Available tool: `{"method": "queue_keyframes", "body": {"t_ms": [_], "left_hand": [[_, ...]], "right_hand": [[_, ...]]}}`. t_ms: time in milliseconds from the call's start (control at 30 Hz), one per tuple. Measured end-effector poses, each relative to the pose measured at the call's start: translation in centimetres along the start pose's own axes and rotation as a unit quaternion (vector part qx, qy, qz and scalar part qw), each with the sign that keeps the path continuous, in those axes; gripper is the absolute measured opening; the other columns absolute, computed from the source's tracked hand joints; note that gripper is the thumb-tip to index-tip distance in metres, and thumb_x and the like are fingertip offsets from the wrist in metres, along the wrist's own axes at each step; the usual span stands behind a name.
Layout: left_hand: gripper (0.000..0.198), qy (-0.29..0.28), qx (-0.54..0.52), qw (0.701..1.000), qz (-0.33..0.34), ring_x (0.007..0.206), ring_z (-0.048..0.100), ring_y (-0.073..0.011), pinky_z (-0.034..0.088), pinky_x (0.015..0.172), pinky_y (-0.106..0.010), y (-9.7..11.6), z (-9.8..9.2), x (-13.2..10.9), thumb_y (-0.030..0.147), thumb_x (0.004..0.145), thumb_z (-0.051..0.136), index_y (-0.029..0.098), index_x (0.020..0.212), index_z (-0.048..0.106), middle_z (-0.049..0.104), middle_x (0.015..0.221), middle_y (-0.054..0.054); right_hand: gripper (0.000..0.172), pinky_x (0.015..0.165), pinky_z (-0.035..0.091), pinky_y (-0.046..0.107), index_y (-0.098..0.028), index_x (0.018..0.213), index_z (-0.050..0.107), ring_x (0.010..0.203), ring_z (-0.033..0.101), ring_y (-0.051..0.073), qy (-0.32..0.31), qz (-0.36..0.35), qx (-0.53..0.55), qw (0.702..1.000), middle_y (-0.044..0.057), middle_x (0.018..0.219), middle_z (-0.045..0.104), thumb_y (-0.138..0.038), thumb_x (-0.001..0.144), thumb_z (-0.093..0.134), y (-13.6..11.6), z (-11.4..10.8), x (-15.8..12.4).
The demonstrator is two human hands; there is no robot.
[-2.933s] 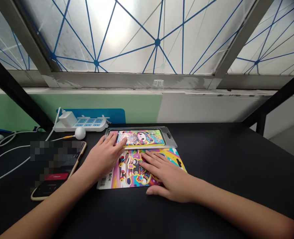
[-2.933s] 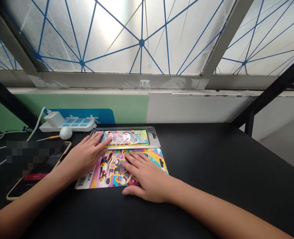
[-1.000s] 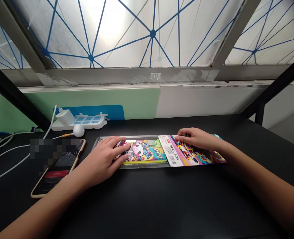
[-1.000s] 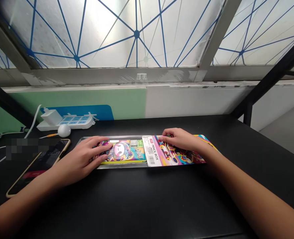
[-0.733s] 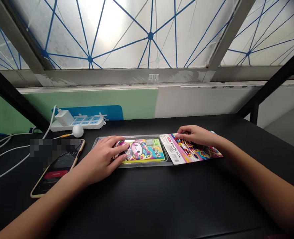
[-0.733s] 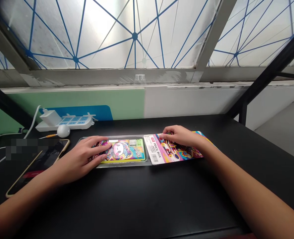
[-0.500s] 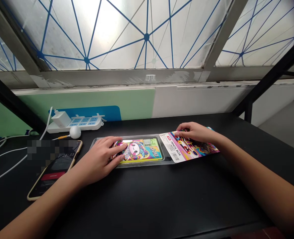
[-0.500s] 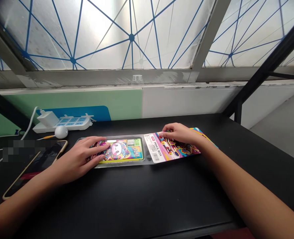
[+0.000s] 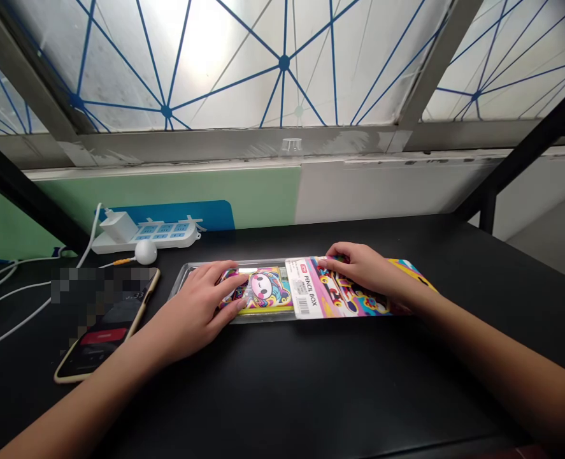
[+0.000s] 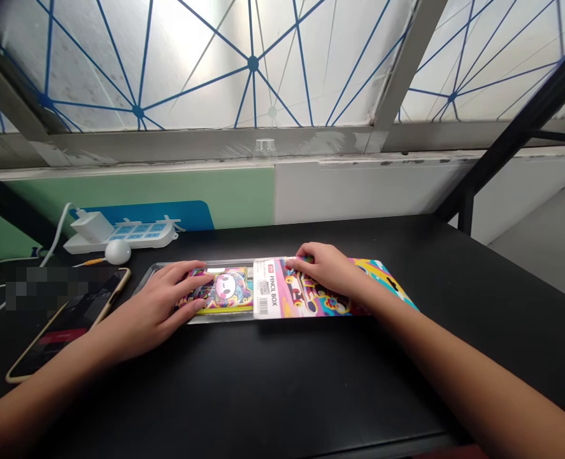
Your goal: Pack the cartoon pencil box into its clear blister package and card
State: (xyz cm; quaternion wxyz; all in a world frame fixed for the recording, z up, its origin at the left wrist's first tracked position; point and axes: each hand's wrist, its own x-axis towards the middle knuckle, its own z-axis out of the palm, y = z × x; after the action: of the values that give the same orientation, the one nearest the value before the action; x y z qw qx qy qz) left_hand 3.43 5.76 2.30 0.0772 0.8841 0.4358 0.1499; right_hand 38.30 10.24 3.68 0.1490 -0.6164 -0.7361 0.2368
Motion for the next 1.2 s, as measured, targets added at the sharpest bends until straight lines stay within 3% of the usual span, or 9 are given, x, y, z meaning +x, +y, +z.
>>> {"method": "queue_keyframes", "body": {"t_ms": [233,400,533,700,900,1067,1200], "left_hand": [[0.039,0.009,-0.121,0.993,-0.013,0.142,0.042,-0.0333,0.039,0.115,-0.056,2.7,-0.4,-0.2,0.046,0.103,0.048,0.031,0.136,0.061,0.051,0.152,-0.008],[0.034,0.168,-0.277,0.94,-0.104,0.132,0.054,-0.0291,0.041,0.115,-0.05,2.6,-1.1,-0.2,0.047,0.103,0.044,0.027,0.114,0.069,0.061,0.141,-0.006],[0.038,0.264,-0.346,0.886,-0.158,0.14,0.048,-0.029,0.038,0.117,-0.05,0.7,-0.4,0.3,0.05,0.104,0.04,0.025,0.118,0.065,0.06,0.144,-0.006],[0.047,0.256,-0.424,0.85,-0.178,0.147,0.041,-0.0246,0.037,0.118,-0.049,-0.3,1.2,0.8,0.055,0.106,0.026,0.026,0.129,0.056,0.054,0.15,-0.007],[0.048,0.271,-0.449,0.832,-0.179,0.149,0.038,-0.0213,0.03,0.122,-0.048,0.1,1.8,1.0,0.056,0.106,0.021,0.026,0.129,0.051,0.053,0.151,-0.008],[0.05,0.286,-0.453,0.826,-0.173,0.148,0.04,-0.0209,0.032,0.121,-0.046,0.0,1.9,1.1,0.056,0.106,0.015,0.025,0.129,0.047,0.056,0.148,-0.01],[0.049,0.297,-0.487,0.803,-0.173,0.148,0.04,-0.021,0.029,0.122,-0.047,0.0,1.8,1.1,0.057,0.106,0.017,0.025,0.126,0.048,0.056,0.148,-0.01]], "right_hand": [[0.041,0.071,0.046,0.035,-0.024,0.093,0.066,0.086,0.066,0.025,-0.001,-0.023,0.004,1.0,0.008,0.1,0.073,-0.062,0.092,0.052,-1.0,1.3,-0.4],[0.043,0.067,0.046,0.035,-0.025,0.091,0.066,0.081,0.065,0.024,-0.023,-0.024,0.016,0.999,0.006,0.092,0.073,-0.065,0.09,0.053,0.1,0.5,0.0],[0.048,0.061,0.044,0.034,-0.024,0.091,0.068,0.074,0.063,0.023,-0.047,-0.015,0.014,0.999,0.005,0.084,0.072,-0.07,0.088,0.055,1.1,-0.3,0.4],[0.05,0.063,0.047,0.034,-0.025,0.097,0.068,0.077,0.065,0.023,-0.066,0.002,0.015,0.998,0.005,0.09,0.073,-0.072,0.084,0.059,2.0,-1.0,0.8],[0.052,0.088,0.053,0.041,-0.026,0.113,0.067,0.104,0.067,0.029,-0.029,-0.031,0.013,0.999,0.008,0.116,0.072,-0.069,0.082,0.064,1.8,-0.4,1.5],[0.061,0.096,0.053,0.045,-0.024,0.125,0.063,0.114,0.065,0.031,-0.065,-0.068,-0.001,0.996,0.012,0.124,0.07,-0.068,0.083,0.063,-0.4,0.8,3.2],[0.069,0.099,0.051,0.048,-0.021,0.136,0.058,0.119,0.063,0.035,-0.102,-0.089,-0.075,0.988,0.016,0.134,0.065,-0.067,0.085,0.061,-3.9,1.8,4.9]]}}
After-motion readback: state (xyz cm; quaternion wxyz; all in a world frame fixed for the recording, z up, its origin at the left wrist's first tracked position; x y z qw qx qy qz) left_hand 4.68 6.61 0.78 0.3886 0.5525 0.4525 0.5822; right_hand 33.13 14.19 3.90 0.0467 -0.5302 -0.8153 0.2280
